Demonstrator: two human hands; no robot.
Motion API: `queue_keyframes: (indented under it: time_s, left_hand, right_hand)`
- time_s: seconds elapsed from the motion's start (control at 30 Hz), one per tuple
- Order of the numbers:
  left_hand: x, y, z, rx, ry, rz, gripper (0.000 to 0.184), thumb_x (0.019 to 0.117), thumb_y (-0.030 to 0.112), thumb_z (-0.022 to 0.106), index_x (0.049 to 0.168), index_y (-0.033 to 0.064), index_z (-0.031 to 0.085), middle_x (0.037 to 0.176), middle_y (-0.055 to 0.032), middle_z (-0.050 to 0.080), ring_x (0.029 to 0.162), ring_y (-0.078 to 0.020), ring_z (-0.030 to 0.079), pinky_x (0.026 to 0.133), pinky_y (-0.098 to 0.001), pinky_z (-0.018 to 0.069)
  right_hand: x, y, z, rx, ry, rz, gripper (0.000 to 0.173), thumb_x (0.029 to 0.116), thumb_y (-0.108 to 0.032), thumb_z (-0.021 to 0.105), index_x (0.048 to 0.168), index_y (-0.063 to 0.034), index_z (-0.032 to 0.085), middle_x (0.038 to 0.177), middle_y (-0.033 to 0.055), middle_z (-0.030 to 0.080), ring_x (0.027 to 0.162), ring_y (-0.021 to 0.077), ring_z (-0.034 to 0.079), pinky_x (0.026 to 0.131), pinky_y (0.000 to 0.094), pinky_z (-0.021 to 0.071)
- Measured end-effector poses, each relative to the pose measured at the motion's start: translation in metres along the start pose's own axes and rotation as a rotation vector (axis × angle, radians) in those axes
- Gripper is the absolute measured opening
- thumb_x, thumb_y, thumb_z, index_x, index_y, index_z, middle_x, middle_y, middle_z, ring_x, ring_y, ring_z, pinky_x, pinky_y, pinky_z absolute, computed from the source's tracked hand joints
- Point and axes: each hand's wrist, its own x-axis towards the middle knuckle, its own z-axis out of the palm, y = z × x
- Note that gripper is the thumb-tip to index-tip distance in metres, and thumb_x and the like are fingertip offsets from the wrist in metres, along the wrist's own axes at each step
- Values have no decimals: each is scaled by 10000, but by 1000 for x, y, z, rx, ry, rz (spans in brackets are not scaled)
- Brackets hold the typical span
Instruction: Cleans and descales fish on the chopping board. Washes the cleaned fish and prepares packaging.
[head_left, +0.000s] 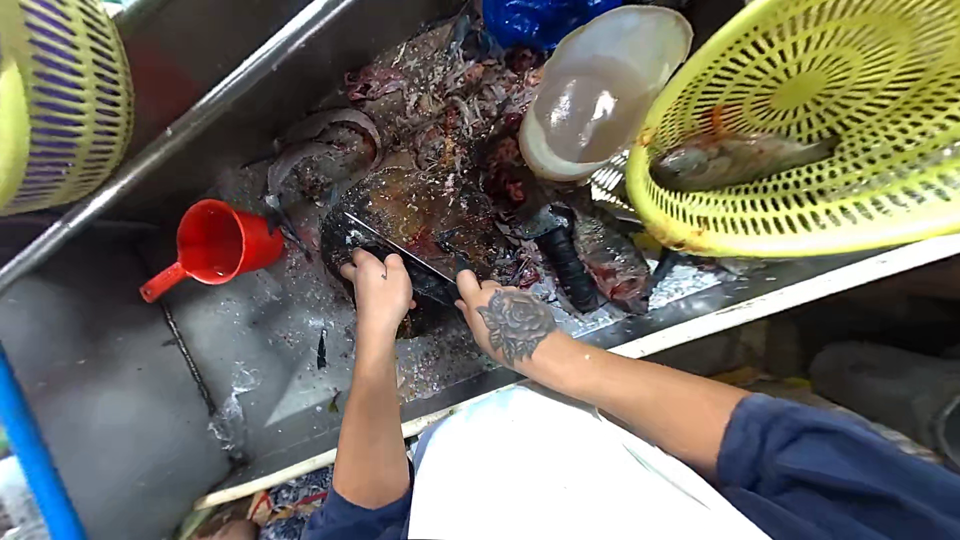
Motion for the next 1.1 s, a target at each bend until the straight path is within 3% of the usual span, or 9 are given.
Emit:
queue_keyframes:
  time_s: [0.17,0.4,0.53,0.73,0.83,0.9,0.97,1.07,1.1]
  left_hand:
    - [-2,1,3,59,61,-2,549,1065,277,402,1544,30,298,1371,-280,406,574,-207,645,548,-380,602]
    - [-2,-4,8,64,85,20,560,1064,299,406,1547,37,296,1371,-287,407,582,-228,642,559,-416,602]
    - [-4,-9,8,67,101,22,587,1042,284,398,1565,45,280,1393,-287,407,608,-235,651,576,-430,604]
    - [-2,-13,9,38,117,32,579,1037,267,395,1567,61,287,1416,-288,396,680,-255,674,610,-443,610]
    - [-2,-12,9,32,119,21,582,1037,265,400,1572,64,292,1414,-285,403,693,-256,677,615,-438,613]
    - [2,-10,8,23,122,41,581,1031,251,402,1570,59,299,1411,-287,407,712,-265,680,618,-439,612]
    - [-1,-21,8,21,120,50,594,1020,252,425,1571,67,302,1426,-291,417,810,-301,697,659,-479,617]
    - [5,-28,4,-33,87,129,726,975,281,606,1587,75,275,1454,-248,511,1227,-354,612,973,-574,530]
    - [5,-31,2,-42,67,137,767,945,281,683,1578,85,296,1423,-222,556,1265,-338,597,1021,-573,505]
  right_hand:
    - [0,6,-6,66,24,-47,403,1120,-408,335,1339,-107,491,1110,165,673,1040,352,706,853,512,580]
    - [-4,12,9,170,611,-273,388,1073,-359,474,1273,-47,588,876,117,676,692,281,704,579,432,592]
    - [4,13,-1,5,-7,-58,354,1119,-370,344,1305,-107,492,1070,176,680,1022,374,708,828,541,577]
    - [-5,17,8,87,472,-194,383,1080,-371,428,1227,-54,585,837,120,670,725,311,717,606,467,596]
    - [2,16,6,5,17,-47,389,1115,-395,336,1329,-107,487,1042,168,683,975,374,718,801,541,583]
    - [2,16,-4,-21,9,-33,396,1114,-407,339,1322,-110,499,1055,168,678,977,376,714,794,539,581]
    - [-7,17,-1,6,120,-63,393,1110,-411,355,1262,-96,534,1000,158,682,913,363,721,750,519,585]
    - [-5,22,-4,35,242,-95,378,1102,-407,380,1222,-88,544,920,135,675,858,339,722,713,490,590]
    - [-3,25,-4,47,200,-82,371,1102,-413,382,1230,-97,531,923,128,673,878,331,720,735,490,587]
